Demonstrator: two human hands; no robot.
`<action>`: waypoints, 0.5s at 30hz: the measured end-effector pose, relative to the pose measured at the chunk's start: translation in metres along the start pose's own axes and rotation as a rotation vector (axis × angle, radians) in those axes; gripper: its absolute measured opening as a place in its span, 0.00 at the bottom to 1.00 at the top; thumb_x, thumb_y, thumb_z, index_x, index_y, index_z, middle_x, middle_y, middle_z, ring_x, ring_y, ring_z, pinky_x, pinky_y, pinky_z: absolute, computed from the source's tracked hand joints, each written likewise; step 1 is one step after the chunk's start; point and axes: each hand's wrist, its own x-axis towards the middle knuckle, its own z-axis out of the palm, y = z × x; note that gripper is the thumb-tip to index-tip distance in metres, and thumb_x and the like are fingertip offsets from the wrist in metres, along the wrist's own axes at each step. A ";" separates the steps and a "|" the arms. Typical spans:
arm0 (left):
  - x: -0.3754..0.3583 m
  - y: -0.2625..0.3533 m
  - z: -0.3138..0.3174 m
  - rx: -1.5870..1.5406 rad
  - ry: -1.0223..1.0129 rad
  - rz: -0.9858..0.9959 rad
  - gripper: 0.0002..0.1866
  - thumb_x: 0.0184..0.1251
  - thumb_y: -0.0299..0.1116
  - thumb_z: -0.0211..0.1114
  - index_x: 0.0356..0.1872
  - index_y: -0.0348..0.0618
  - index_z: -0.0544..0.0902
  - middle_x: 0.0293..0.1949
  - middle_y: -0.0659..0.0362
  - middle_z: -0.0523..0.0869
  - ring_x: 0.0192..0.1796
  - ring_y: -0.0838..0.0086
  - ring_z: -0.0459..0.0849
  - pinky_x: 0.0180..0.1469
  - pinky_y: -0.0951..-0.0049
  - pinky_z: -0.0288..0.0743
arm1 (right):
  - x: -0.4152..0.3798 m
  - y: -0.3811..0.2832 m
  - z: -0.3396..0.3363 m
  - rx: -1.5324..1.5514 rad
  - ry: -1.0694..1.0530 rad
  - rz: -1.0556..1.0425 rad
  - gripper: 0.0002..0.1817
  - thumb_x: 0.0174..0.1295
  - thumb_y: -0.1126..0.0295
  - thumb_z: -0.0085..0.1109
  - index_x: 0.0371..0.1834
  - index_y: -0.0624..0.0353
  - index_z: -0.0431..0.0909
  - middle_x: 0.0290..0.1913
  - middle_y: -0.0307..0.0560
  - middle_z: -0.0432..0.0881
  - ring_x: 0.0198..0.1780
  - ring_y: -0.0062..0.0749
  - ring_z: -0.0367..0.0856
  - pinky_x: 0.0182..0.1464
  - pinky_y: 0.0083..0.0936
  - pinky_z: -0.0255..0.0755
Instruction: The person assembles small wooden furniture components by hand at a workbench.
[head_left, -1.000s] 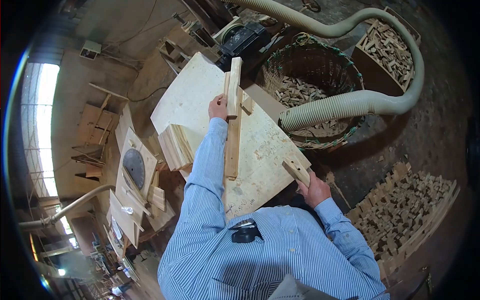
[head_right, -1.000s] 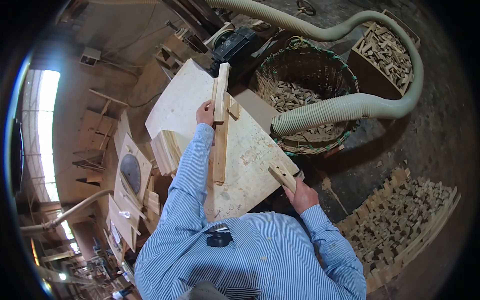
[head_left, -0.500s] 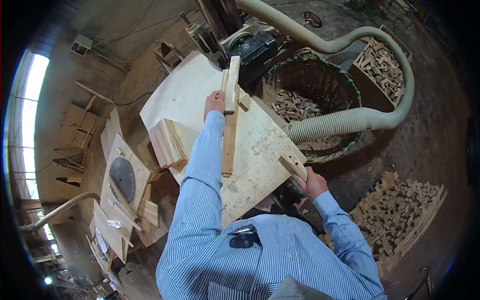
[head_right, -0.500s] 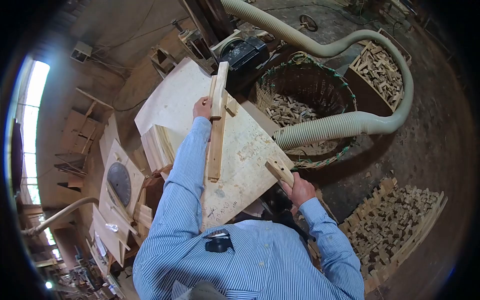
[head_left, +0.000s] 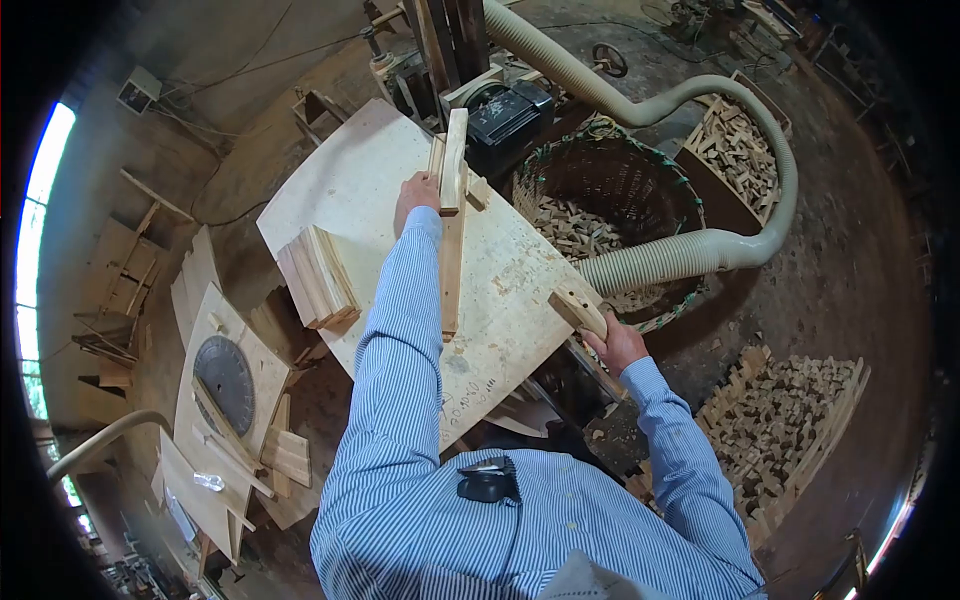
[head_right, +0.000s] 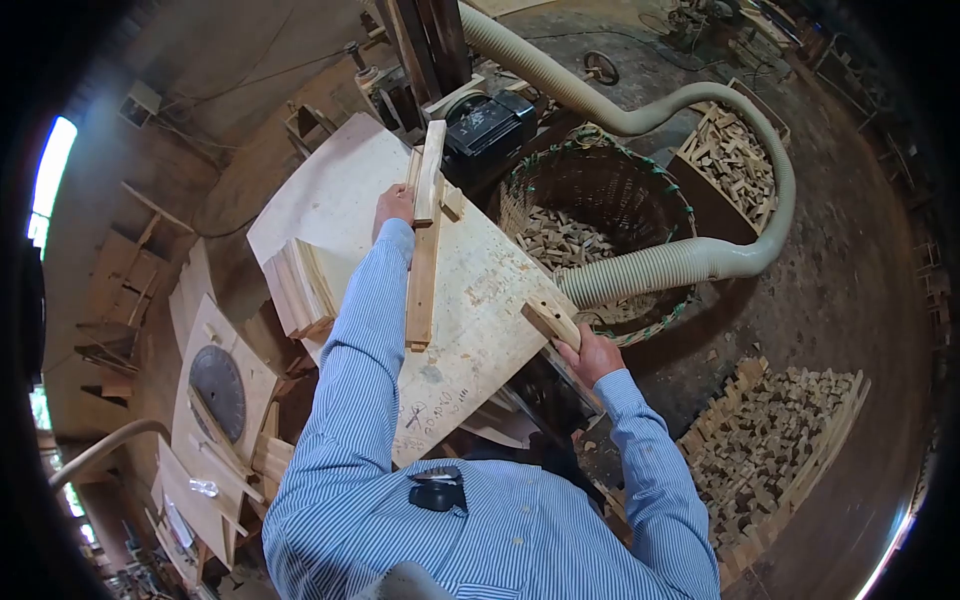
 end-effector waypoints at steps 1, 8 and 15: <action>0.001 0.000 0.001 -0.007 -0.001 0.008 0.19 0.79 0.45 0.64 0.60 0.47 0.90 0.54 0.45 0.92 0.57 0.52 0.91 0.61 0.56 0.83 | 0.001 0.000 -0.001 0.009 0.002 -0.005 0.28 0.74 0.44 0.63 0.55 0.61 0.75 0.40 0.68 0.89 0.44 0.67 0.89 0.49 0.56 0.82; -0.004 -0.004 0.001 0.017 0.043 0.063 0.20 0.79 0.45 0.64 0.60 0.45 0.90 0.53 0.43 0.92 0.57 0.50 0.91 0.61 0.55 0.83 | -0.001 -0.003 -0.003 0.017 0.011 0.008 0.30 0.74 0.41 0.62 0.56 0.62 0.76 0.42 0.69 0.89 0.45 0.68 0.89 0.50 0.56 0.82; 0.017 -0.023 0.013 -0.048 -0.160 -0.031 0.23 0.79 0.51 0.64 0.67 0.55 0.86 0.63 0.47 0.86 0.66 0.52 0.86 0.68 0.53 0.79 | -0.004 -0.005 -0.008 0.002 -0.023 0.041 0.31 0.73 0.40 0.62 0.58 0.59 0.77 0.43 0.67 0.89 0.46 0.65 0.90 0.51 0.54 0.83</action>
